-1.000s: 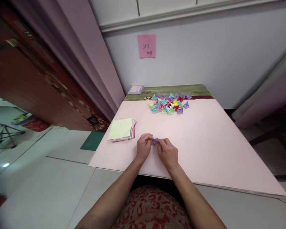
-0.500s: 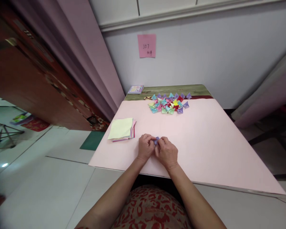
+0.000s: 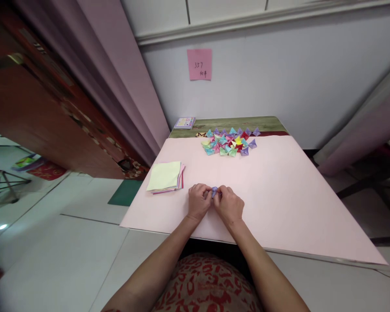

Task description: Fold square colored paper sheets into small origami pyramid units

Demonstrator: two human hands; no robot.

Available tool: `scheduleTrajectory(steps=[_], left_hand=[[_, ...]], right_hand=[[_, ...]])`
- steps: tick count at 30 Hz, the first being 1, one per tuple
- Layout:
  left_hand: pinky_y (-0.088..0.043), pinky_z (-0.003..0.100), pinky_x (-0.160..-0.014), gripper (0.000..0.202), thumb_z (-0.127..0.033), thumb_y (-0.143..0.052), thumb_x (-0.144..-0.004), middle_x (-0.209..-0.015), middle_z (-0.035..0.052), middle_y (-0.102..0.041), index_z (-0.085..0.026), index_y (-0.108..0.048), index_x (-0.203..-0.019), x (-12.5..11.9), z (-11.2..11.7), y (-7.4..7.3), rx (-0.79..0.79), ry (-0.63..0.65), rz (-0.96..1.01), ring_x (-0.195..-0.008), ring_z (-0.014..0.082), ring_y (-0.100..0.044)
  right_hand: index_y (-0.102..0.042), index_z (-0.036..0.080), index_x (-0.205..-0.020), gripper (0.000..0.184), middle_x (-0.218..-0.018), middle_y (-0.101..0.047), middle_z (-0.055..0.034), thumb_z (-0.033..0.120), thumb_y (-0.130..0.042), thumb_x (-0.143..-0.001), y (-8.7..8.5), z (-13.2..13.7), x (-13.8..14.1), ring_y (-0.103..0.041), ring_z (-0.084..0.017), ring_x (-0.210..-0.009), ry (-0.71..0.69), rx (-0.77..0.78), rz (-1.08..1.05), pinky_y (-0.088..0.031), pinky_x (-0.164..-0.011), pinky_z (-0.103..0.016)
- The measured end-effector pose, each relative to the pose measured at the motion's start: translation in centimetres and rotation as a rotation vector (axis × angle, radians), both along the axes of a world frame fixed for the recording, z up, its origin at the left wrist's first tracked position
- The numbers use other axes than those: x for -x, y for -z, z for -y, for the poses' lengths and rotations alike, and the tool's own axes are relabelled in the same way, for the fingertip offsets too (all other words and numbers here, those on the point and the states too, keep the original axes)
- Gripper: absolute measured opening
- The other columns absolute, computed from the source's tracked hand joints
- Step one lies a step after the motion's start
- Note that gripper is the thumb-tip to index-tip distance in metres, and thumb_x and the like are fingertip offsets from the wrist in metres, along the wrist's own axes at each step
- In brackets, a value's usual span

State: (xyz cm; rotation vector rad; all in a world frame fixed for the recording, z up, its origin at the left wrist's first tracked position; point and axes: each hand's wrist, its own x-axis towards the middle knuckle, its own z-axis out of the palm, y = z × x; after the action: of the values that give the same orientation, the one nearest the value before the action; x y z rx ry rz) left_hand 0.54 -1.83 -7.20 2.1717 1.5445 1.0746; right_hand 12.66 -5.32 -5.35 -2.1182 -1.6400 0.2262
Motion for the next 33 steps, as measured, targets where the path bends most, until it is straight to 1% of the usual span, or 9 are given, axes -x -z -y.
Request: scheduleTrajectory(steps=[2,6,8,11,16,21,24,28,33], left_hand=[[-0.040,0.037,-0.084,0.010,-0.011,-0.061,-0.079,-0.084,0.0020,-0.066,-0.021,-0.063,-0.081,0.0,0.0,0.1,0.000,0.021,-0.005,-0.087,0.0205,-0.057],[-0.042,0.037,-0.084,0.018,-0.006,-0.056,-0.078,-0.087,0.0037,-0.065,-0.021,-0.063,-0.085,0.1,0.0,0.4,0.012,0.084,0.036,-0.089,0.0214,-0.057],[-0.044,0.037,-0.085,0.022,-0.003,-0.053,-0.077,-0.089,0.0044,-0.065,-0.020,-0.062,-0.087,0.2,-0.1,0.6,0.016,0.130,0.080,-0.090,0.0215,-0.056],[-0.046,0.036,-0.086,0.025,-0.001,-0.051,-0.076,-0.091,0.0052,-0.064,-0.020,-0.061,-0.089,0.2,-0.2,0.8,0.019,0.170,0.136,-0.092,0.0217,-0.056],[-0.047,0.037,-0.086,0.025,-0.002,-0.051,-0.076,-0.092,0.0061,-0.063,-0.019,-0.061,-0.090,0.2,-0.3,1.0,0.005,0.200,0.175,-0.092,0.0221,-0.055],[-0.047,0.037,-0.085,0.023,-0.002,-0.048,-0.077,-0.089,0.0060,-0.063,-0.019,-0.060,-0.086,0.2,-0.3,1.0,0.000,0.193,0.183,-0.091,0.0220,-0.055],[-0.048,0.037,-0.086,0.024,-0.002,-0.048,-0.078,-0.092,0.0065,-0.063,-0.019,-0.061,-0.090,0.2,-0.4,1.1,-0.008,0.186,0.184,-0.093,0.0221,-0.056],[-0.047,0.039,-0.090,0.029,-0.003,-0.047,-0.080,-0.099,0.0078,-0.065,-0.018,-0.061,-0.099,0.1,-0.4,1.2,-0.033,0.173,0.123,-0.096,0.0228,-0.056],[-0.047,0.040,-0.090,0.031,-0.003,-0.045,-0.080,-0.099,0.0076,-0.066,-0.018,-0.062,-0.101,0.0,-0.5,1.2,-0.013,0.171,0.080,-0.096,0.0229,-0.057]], right_hand=[[-0.069,0.025,-0.089,0.021,-0.087,-0.069,-0.0021,0.037,-0.052,-0.090,-1.1,-0.4,0.0,-0.058,-0.014,-0.067,-0.008,0.084,0.045,-0.028,-0.056,-0.025],[-0.072,0.027,-0.089,0.023,-0.088,-0.072,-0.0063,0.036,-0.052,-0.087,-3.2,-1.6,0.1,-0.066,-0.021,-0.076,-0.069,0.240,0.151,-0.038,-0.062,-0.028],[-0.073,0.025,-0.091,0.023,-0.086,-0.073,-0.0091,0.033,-0.053,-0.086,-4.0,-2.3,0.2,-0.068,-0.024,-0.080,-0.096,0.292,0.201,-0.042,-0.066,-0.030],[-0.073,0.022,-0.094,0.022,-0.087,-0.073,-0.0124,0.028,-0.054,-0.085,-4.6,-3.1,0.3,-0.070,-0.026,-0.084,-0.120,0.329,0.262,-0.045,-0.069,-0.031],[-0.073,0.021,-0.097,0.023,-0.091,-0.074,-0.0127,0.022,-0.054,-0.086,-4.9,-3.9,0.6,-0.071,-0.026,-0.086,-0.163,0.353,0.319,-0.048,-0.069,-0.031],[-0.074,0.018,-0.098,0.028,-0.092,-0.074,-0.0140,0.016,-0.048,-0.089,-4.9,-4.2,0.8,-0.071,-0.027,-0.088,-0.213,0.349,0.377,-0.049,-0.070,-0.032],[-0.074,0.019,-0.099,0.027,-0.096,-0.074,-0.0138,0.017,-0.050,-0.087,-4.9,-4.4,0.8,-0.071,-0.027,-0.091,-0.210,0.384,0.361,-0.050,-0.072,-0.032],[-0.075,0.023,-0.098,0.024,-0.098,-0.075,-0.0101,0.022,-0.055,-0.085,-4.9,-4.4,0.5,-0.070,-0.025,-0.094,-0.221,0.425,0.293,-0.050,-0.074,-0.031],[-0.074,0.023,-0.097,0.024,-0.096,-0.074,-0.0094,0.025,-0.053,-0.086,-4.2,-4.2,0.6,-0.070,-0.025,-0.092,-0.216,0.389,0.263,-0.049,-0.073,-0.030]])
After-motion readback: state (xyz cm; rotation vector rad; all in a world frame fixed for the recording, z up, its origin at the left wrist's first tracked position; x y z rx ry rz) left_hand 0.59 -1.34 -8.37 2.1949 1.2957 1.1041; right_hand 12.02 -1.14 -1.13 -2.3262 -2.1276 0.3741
